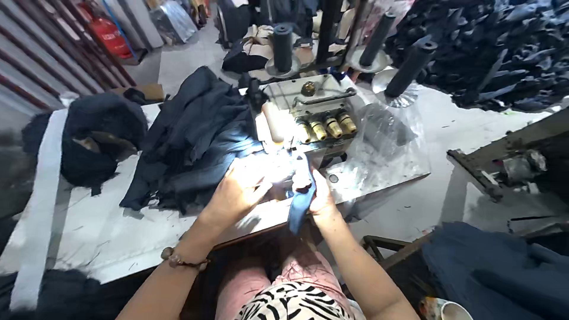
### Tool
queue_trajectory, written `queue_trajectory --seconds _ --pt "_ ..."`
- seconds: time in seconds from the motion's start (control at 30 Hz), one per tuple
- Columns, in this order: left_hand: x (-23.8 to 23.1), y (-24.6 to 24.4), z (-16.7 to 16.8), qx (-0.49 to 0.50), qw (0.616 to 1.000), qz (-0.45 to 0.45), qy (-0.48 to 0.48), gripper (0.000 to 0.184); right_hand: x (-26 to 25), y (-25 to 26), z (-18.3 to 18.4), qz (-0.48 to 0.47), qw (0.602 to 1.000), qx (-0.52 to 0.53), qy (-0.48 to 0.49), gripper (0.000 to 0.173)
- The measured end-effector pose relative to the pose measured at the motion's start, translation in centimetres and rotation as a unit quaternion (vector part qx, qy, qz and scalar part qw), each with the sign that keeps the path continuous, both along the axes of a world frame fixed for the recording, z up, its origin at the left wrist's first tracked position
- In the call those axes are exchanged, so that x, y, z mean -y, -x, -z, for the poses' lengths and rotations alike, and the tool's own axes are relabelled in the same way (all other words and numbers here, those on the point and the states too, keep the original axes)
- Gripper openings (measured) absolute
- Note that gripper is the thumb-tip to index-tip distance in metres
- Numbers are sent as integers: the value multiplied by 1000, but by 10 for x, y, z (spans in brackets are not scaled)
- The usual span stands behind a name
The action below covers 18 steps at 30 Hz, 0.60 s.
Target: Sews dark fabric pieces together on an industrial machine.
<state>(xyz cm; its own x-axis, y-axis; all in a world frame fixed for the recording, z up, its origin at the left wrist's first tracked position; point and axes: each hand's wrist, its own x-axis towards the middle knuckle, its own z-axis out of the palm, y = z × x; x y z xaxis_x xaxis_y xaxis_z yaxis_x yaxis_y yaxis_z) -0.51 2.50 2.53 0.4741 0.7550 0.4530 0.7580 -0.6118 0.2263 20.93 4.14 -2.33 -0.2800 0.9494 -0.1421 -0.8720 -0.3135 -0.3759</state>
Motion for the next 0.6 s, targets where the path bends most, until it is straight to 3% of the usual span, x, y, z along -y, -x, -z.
queue_trajectory --seconds 0.13,0.23,0.33,0.4,0.47,0.57,0.6 --pt "-18 8 -8 -28 999 -6 27 49 5 0 -1 -4 995 98 4 33" --pt "1 5 -6 -31 997 -58 41 56 27 -1 -22 -24 973 220 -62 20" --pt "61 -24 -6 136 990 -30 7 61 50 -9 -41 -18 956 227 -187 11" --pt "100 -48 6 234 968 23 90 76 61 -15 -56 -29 942 189 -276 5" --pt "121 -63 33 257 953 27 158 86 68 -25 -83 -29 915 190 -354 8" --pt "132 -46 79 202 969 -25 141 69 66 -58 -149 69 865 247 -432 12" --pt "135 -33 94 169 977 -46 119 57 46 -86 -168 75 826 245 -502 18"
